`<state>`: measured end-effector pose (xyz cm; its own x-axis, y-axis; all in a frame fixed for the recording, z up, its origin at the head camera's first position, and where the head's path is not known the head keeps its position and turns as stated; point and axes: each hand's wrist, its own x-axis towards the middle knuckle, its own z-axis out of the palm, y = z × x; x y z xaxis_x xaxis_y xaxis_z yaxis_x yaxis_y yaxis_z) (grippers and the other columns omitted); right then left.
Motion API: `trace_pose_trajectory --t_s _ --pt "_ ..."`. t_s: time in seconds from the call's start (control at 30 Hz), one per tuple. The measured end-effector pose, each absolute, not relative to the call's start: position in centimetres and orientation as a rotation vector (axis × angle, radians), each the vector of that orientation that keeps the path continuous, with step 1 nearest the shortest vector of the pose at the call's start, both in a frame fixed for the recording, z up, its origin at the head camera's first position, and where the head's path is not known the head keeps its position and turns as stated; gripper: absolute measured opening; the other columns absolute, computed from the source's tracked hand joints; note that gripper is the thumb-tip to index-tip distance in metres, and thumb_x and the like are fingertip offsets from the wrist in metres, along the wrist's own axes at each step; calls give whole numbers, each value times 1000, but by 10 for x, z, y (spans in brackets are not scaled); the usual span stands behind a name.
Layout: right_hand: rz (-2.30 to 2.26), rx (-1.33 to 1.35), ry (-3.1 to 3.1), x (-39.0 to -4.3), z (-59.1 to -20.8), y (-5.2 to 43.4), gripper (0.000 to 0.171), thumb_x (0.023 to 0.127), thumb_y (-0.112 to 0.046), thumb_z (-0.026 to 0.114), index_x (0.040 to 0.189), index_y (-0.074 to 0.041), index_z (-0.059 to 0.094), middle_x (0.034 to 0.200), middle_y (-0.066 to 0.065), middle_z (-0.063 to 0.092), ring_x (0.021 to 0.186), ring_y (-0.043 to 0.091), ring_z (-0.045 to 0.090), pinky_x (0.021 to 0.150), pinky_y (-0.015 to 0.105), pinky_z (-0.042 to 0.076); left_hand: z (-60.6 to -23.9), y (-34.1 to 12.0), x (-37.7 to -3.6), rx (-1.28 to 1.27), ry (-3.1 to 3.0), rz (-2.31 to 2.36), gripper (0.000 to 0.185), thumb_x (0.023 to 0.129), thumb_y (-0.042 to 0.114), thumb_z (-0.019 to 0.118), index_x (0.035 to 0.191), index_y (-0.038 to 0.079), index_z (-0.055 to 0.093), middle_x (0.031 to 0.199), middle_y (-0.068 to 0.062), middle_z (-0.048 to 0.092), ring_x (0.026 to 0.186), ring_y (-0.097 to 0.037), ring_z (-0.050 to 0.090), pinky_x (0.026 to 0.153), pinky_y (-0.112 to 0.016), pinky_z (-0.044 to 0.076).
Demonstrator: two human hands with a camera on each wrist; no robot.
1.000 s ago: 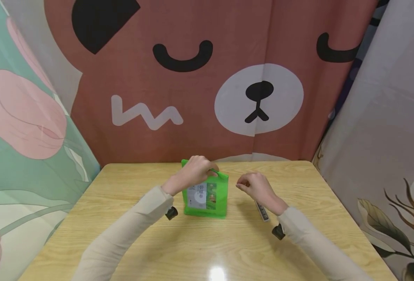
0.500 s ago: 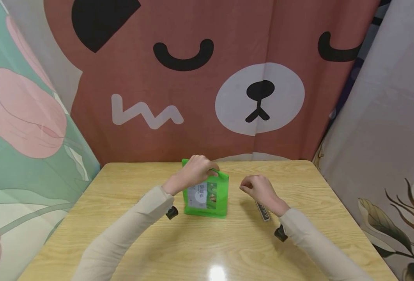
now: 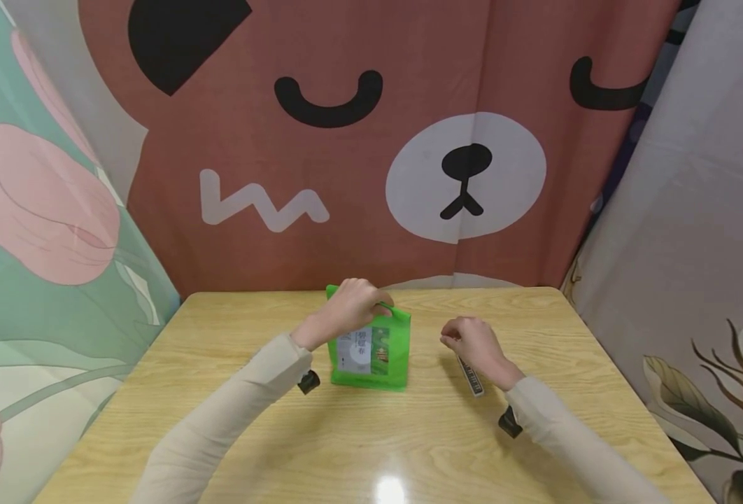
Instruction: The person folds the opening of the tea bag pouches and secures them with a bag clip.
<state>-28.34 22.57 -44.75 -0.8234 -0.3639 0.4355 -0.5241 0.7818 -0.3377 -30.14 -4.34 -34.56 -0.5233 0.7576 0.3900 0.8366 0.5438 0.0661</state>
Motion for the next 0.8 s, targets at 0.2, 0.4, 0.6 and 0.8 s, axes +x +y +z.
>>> trace_pose_trajectory --t_s 0.2,0.4,0.6,0.8 --pt "607 653 -2665 -282 -451 230 11 84 -5 78 92 1 75 91 14 71 81 34 67 66 46 54 -345 -43 -301 -1319 -2473 -359 11 90 16 74 99 11 80 91 0 75 68 -10 68 54 -14 42" --pt "573 652 -2706 -283 -454 233 22 82 -3 79 99 8 73 96 21 69 86 40 66 72 52 53 -346 -43 -302 -1319 -2469 -352 11 91 17 74 99 12 80 91 0 75 68 -10 67 54 -14 42" --pt "551 633 -2763 -284 -459 236 27 83 -5 78 103 11 70 99 24 67 82 37 66 67 47 54 -346 -43 -303 -1319 -2462 -346 10 90 17 74 98 12 80 90 0 75 65 -8 66 53 -14 39" --pt "537 601 -2864 -282 -459 239 34 83 -7 79 107 13 67 101 26 64 72 24 65 63 40 54 -346 -43 -303 -1317 -2461 -338 11 91 17 74 98 12 80 90 0 75 62 -6 64 50 -15 35"
